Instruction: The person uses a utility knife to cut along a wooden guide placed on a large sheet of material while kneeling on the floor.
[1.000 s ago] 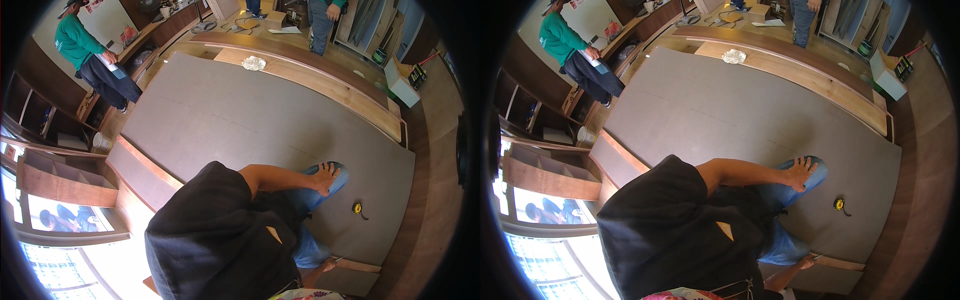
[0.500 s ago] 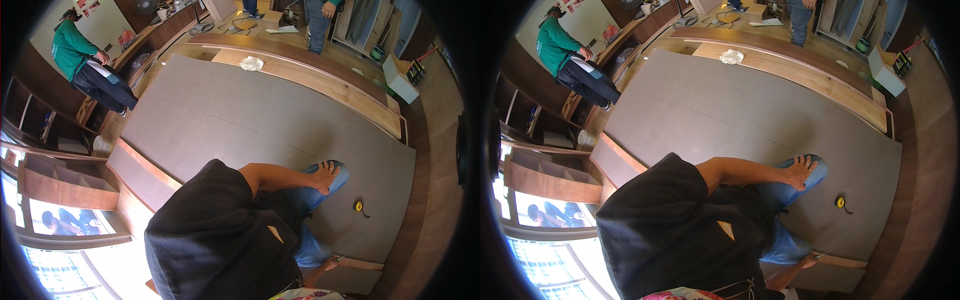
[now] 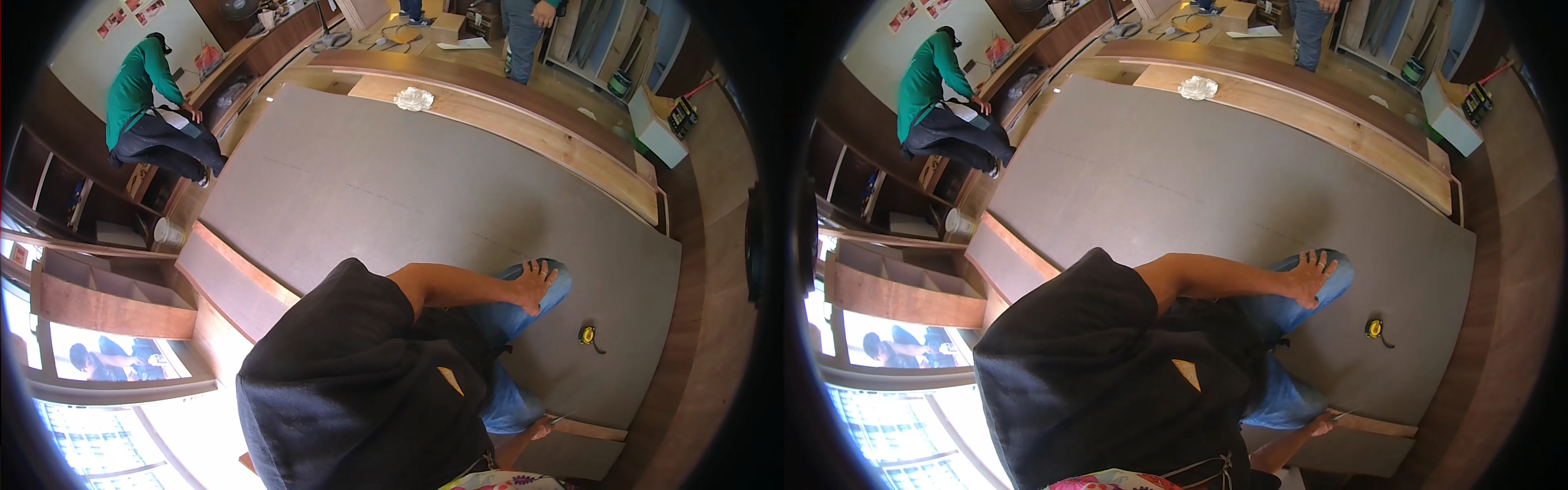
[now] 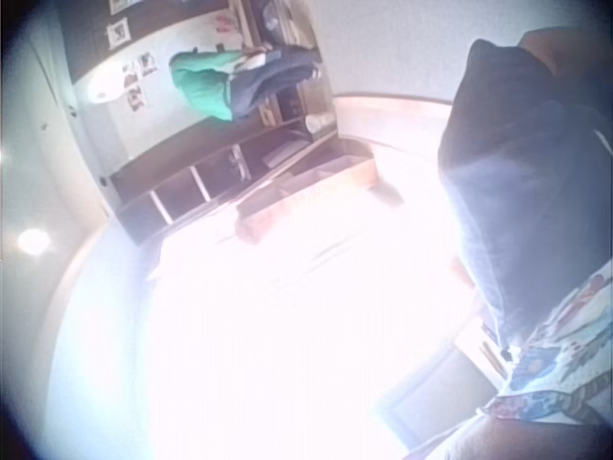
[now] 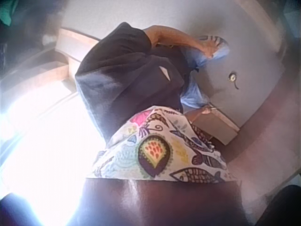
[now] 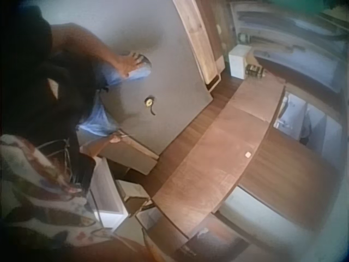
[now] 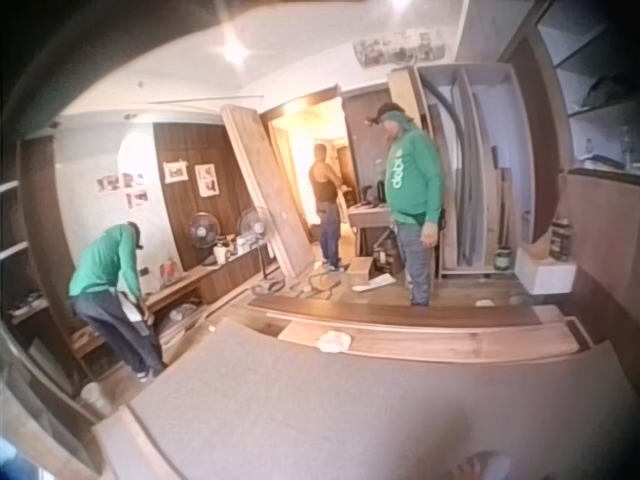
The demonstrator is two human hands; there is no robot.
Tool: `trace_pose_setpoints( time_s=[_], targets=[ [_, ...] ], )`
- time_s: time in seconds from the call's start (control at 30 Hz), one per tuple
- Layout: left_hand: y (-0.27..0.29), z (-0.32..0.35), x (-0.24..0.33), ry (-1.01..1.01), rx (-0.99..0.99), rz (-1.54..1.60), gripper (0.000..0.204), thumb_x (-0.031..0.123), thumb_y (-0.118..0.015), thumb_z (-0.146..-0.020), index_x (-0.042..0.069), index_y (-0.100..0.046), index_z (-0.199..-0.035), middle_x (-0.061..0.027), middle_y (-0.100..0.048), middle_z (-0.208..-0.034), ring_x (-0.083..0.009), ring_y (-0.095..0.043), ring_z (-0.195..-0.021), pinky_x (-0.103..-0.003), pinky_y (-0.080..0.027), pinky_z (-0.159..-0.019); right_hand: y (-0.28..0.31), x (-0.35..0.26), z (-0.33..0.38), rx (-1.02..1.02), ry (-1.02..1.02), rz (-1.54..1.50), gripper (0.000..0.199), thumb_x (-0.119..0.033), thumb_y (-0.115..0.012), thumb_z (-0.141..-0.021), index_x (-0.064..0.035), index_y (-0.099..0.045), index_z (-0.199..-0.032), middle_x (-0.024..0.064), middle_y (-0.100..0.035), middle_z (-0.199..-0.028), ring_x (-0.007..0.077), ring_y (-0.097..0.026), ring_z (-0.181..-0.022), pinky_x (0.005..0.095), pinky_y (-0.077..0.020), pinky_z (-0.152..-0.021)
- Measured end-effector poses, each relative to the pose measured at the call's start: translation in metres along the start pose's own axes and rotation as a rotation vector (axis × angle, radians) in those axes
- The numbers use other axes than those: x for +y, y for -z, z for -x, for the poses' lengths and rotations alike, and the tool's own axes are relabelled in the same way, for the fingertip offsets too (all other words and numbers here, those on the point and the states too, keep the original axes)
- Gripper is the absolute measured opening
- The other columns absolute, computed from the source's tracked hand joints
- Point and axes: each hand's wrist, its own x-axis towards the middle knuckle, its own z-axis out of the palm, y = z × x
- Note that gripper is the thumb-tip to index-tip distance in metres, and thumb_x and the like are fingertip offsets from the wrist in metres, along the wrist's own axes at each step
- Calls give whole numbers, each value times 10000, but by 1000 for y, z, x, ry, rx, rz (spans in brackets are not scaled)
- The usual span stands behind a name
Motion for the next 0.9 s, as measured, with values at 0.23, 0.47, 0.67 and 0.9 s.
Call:
trace_pose_setpoints(
  time_s=[0.23,0.47,0.67,0.9],
  targets=[
    [-2,1,1,-3,8,-1,1112,450,-740,-775,-61,-137,-1557,-403,-226,-1525,-596,-285,-1376,-669,-298,-1096,-1,-1,2,-2,6,-12,491,-475,-582,-893,-70,-703,-1141,177,-724,-1059,380,-703,-966,501,-573,-835],
    [-4,0,1,2,13,1,1116,456,-740,-778,-59,-132,-1559,-403,-223,-1528,-597,-277,-1383,-669,-288,-1102,-2,3,5,2,5,-39,492,-476,-581,-892,-70,-704,-1140,176,-725,-1059,381,-703,-968,501,-572,-839],
    [-2,0,2,11,8,14,1124,443,-751,-773,-60,-127,-1560,-399,-217,-1534,-593,-274,-1389,-668,-279,-1107,0,2,2,-15,-15,-83,492,-477,-581,-892,-70,-706,-1139,175,-726,-1059,382,-702,-971,501,-572,-842],
    [-1,0,2,16,-9,19,1118,438,-744,-782,-60,-116,-1561,-400,-200,-1542,-588,-268,-1396,-664,-271,-1112,-8,12,3,222,104,13,421,-454,-604,-899,-54,-708,-978,161,-713,-776,344,-701,-672,463,-567,-584]
  ],
)
